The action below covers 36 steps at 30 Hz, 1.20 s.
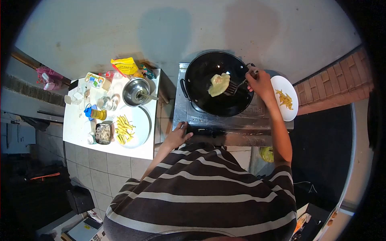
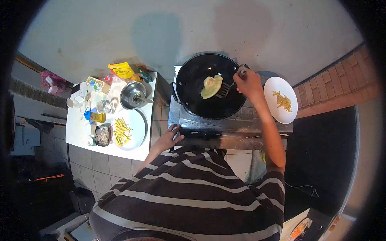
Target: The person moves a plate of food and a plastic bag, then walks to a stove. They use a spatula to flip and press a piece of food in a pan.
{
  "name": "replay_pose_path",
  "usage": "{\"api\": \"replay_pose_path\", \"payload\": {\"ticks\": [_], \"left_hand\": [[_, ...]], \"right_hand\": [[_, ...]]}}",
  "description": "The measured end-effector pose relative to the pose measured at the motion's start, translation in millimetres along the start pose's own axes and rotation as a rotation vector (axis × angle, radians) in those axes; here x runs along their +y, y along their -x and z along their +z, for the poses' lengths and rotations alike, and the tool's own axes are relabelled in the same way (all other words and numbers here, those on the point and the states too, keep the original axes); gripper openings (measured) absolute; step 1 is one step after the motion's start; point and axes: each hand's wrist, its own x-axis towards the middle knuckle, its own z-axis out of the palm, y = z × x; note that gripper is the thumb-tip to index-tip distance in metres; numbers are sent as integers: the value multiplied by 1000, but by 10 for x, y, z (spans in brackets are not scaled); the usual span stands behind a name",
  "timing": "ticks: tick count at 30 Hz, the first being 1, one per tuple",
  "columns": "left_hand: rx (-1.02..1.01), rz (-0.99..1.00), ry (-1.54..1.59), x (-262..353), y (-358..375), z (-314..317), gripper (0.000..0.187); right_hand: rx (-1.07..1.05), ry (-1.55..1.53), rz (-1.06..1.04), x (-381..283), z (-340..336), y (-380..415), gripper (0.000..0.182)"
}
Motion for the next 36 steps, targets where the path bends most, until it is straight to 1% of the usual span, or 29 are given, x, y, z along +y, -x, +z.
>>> {"api": "replay_pose_path", "payload": {"ticks": [3, 5, 9, 15, 17, 21, 23, 25, 29, 30, 32, 36], "left_hand": [[-7, 5, 6, 25, 2, -12, 73], [-3, 18, 3, 33, -5, -6, 73], [-13, 8, 0, 36, 1, -19, 74], [-18, 1, 36, 33, 34, -23, 74], [-29, -1, 44, 23, 54, -26, 74], [-8, 13, 62, 38, 171, -140, 70], [-15, 1, 88, 80, 251, -245, 68], [-35, -58, 163, 103, 308, -317, 61], [-71, -15, 150, 177, 310, -429, 55], [-63, -10, 180, 209, 306, -438, 52], [-55, -6, 210, 241, 323, -459, 50], [-78, -15, 158, 285, 354, -501, 47]], "right_hand": [[10, 2, 18, -61, -45, -26, 20], [-38, -102, -78, -19, -34, -67, 19], [-34, -67, -104, -146, -9, -66, 19], [-38, -117, -115, -148, 61, -76, 17], [-35, -66, -146, -143, 85, -73, 12], [-29, -74, -158, -69, 45, -87, 11], [28, 57, -200, -50, -20, -102, 10], [68, 54, -221, -46, -49, -106, 10], [165, 10, -279, -23, -36, -37, 12], [163, 8, -276, -29, -28, 8, 12], [171, 29, -170, -56, -30, 152, 13], [168, -8, -143, -71, -70, 393, 14]]}}
